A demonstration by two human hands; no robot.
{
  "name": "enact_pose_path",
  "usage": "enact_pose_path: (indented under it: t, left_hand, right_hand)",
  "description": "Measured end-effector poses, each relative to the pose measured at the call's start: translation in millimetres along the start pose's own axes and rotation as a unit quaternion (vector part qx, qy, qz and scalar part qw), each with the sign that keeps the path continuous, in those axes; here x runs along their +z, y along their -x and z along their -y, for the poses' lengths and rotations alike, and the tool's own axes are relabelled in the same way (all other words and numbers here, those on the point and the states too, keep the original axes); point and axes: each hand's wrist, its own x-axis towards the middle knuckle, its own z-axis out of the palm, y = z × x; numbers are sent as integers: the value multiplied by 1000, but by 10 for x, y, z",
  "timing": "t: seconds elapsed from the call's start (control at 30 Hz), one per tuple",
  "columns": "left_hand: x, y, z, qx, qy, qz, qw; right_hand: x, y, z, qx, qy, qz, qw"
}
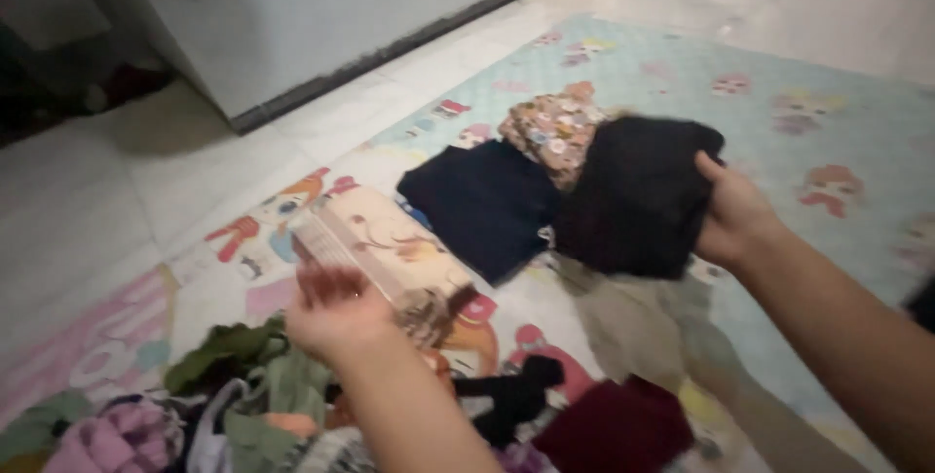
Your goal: The person folds a white top, a floral dress, dark trousers, and a pair of underwear by hand on a mat, smoothing each item before placing it onto a stack.
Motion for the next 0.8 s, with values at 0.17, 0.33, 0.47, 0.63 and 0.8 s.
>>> enact_pose_path:
  t: [0.17,0.33,0.47,0.63,0.8]
  left_hand:
    - [-258,-194,95,22,16,-89,996]
    - [-95,-318,307,19,14,-108,994]
    - [-23,-433,464,-9,-13,-101,995]
    - [50,-445,802,-44,-40,-66,996]
    - [109,-273,869,-61,-92,-32,993]
  right_hand:
    - [750,-953,-640,-22,-158,73,984]
    - [481,-1953,-1842,36,-246,38,968]
    - [-101,-2336,-2509,69,-265,7,962]
    - [-200,-1879,-2336,160,-75,-103,979]
    - [-414,-223,-1926,255,411,74,872]
